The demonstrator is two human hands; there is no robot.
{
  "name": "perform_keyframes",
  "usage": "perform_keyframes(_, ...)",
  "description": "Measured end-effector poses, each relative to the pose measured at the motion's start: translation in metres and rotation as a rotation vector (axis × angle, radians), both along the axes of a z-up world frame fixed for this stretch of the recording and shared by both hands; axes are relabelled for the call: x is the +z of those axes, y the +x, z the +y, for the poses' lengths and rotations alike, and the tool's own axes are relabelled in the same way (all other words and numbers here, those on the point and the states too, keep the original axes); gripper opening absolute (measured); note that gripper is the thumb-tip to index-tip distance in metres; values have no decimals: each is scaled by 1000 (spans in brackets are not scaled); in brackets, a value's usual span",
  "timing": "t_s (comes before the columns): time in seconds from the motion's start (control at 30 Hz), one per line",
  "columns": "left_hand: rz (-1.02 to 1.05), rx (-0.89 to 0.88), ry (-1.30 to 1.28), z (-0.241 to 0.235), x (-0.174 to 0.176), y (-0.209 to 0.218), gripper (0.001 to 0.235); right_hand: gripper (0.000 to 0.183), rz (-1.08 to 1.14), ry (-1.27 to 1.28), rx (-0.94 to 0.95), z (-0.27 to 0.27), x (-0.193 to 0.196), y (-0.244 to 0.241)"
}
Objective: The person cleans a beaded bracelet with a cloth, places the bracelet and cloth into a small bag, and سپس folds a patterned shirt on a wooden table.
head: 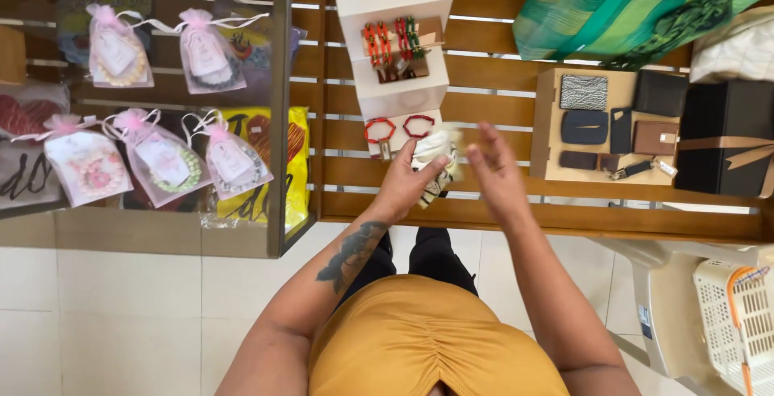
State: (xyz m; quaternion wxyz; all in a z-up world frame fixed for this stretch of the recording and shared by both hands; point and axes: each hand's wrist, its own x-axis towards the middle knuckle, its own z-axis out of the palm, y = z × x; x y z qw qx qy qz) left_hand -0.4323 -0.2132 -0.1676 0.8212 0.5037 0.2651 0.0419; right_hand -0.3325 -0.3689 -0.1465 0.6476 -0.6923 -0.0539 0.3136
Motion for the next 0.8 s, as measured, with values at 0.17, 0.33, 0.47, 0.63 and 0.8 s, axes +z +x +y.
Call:
perform_keyframes(0.17,48,-154,-245,8,-49,-36,44,59,249,141,31,12,-54,-58)
perform_keyframes(0.33,104,-222,-74,24,-47,-40,36,54,483,244,-154,5,-78,-43)
perform_keyframes(0.47,89,90,334,47,-87,-11,32,50,439,248,-281,10,-60,-3)
perform_keyframes(0.63,241,270,709,82,-97,43,33,55,112,238,-254,28,-82,58)
perform_keyframes(0.8,379,168,1285,82,-96,62,44,62,-753,-297,-76,76,-80,92)
